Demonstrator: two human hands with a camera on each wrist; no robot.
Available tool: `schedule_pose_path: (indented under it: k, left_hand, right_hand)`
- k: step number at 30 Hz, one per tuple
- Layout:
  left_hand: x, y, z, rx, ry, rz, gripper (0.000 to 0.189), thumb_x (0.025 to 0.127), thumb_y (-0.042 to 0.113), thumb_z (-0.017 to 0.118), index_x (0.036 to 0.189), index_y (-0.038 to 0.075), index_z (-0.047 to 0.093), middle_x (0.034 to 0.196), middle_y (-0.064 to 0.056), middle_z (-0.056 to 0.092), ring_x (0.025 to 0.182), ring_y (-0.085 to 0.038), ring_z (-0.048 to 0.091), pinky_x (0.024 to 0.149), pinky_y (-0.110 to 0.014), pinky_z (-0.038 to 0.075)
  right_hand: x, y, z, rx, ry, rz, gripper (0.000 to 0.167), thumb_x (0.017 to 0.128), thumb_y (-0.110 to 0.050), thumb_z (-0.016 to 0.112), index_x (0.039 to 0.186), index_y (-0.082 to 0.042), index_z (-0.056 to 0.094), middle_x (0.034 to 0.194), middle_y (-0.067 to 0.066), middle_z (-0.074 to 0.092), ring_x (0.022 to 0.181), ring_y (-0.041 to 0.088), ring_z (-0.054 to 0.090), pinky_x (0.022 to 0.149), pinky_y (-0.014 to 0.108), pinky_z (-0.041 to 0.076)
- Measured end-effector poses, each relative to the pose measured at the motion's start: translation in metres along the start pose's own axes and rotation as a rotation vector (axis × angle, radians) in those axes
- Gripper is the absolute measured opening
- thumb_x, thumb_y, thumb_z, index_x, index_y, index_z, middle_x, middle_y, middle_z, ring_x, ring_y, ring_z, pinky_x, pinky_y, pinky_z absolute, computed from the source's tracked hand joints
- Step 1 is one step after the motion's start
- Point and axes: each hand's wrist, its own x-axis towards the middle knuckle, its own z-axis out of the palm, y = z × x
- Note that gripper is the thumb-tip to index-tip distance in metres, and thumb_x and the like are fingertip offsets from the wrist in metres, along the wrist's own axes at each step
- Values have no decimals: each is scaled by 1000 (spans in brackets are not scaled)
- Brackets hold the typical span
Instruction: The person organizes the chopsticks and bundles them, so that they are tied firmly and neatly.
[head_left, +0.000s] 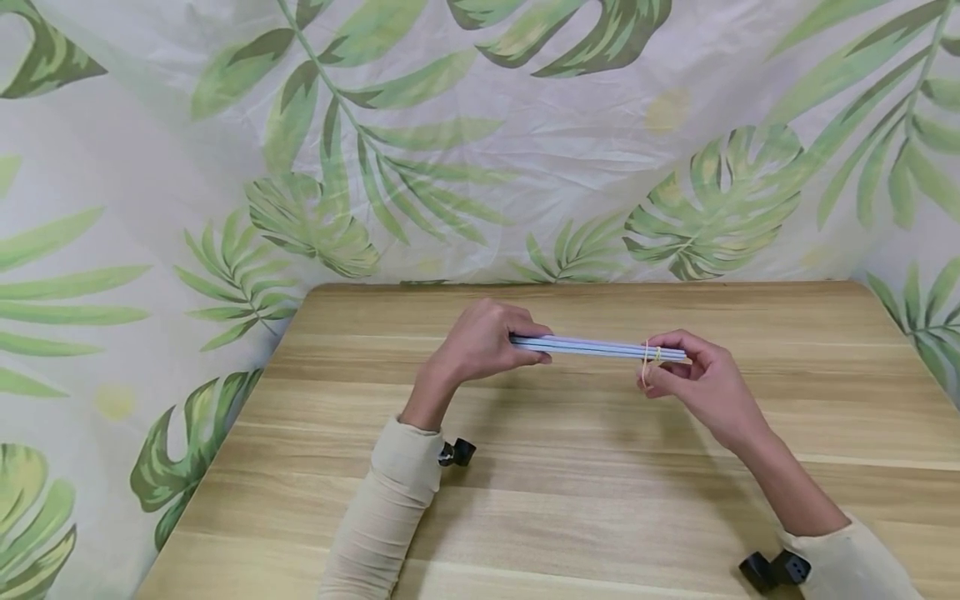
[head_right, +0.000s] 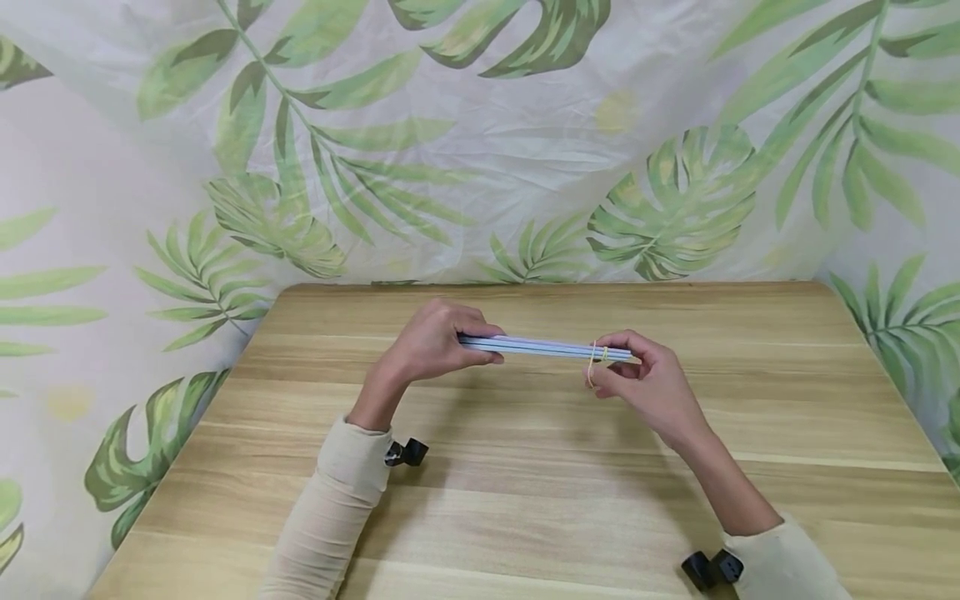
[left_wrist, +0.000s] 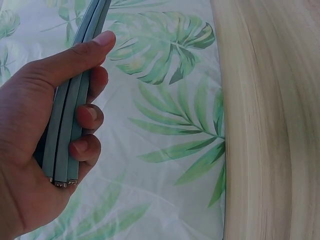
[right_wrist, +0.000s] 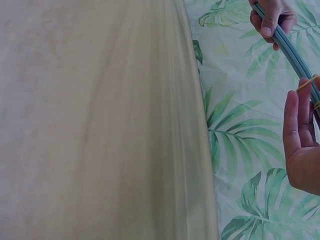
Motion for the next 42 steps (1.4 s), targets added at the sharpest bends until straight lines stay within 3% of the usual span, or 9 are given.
schedule_pose_path:
  k: [8, 11, 17, 31, 39, 42]
  left_hand:
    - [-1, -2, -3, -12, 32, -7, 26, 87, 29, 92, 109, 16, 88, 83, 5, 78, 60, -2, 45, 59, -20, 35]
    - [-1, -4, -5, -2, 48, -7, 25, 87, 29, 92, 108, 17, 88, 83, 5, 78, 61, -2, 47, 59, -21, 36]
    - [0, -6, -7, -2, 58, -27, 24, 87, 31, 92, 108, 20, 88, 82, 7, 78, 61, -2, 49, 60, -22, 38]
    - [-2, -7, -13, 50, 80, -49, 27, 85, 31, 92, 110, 20, 88, 87, 5, 81, 63, -4, 54, 62, -23, 42]
    - [2, -2, -7, 82, 80, -1, 25, 83, 32, 94, 105, 22, 88, 82, 7, 78, 61, -3, 52, 59, -22, 39]
    - [2, -1, -6, 77, 70, -12, 24, 82, 32, 95, 104, 22, 89, 79, 7, 76, 60, -3, 48, 58, -22, 37]
  right_hand:
    - [10, -7, -1, 76, 55, -9, 37, 99, 1, 75, 132, -12, 64, 114, 1, 67, 89, 11, 78, 71, 33, 65]
    - [11, -11, -5, 74, 55, -30, 29, 99, 2, 73, 126, -8, 68, 115, 1, 67, 92, 9, 77, 73, 30, 65]
    - [16, -20, -9, 59, 61, -36, 18, 102, -3, 72, 119, 1, 73, 106, 0, 73, 89, 10, 78, 79, 27, 64]
    - [32, -24, -4, 18, 89, 32, 22, 97, -9, 80, 116, 3, 78, 98, -4, 82, 87, 10, 79, 83, 28, 64]
    - [33, -23, 4, -186, 21, 26, 32, 96, -12, 82, 122, 6, 77, 94, -13, 83, 88, 9, 81, 82, 23, 63]
    - [34, -20, 8, -222, 19, 24, 34, 94, -13, 84, 122, 6, 78, 96, -16, 82, 87, 8, 81, 82, 22, 62]
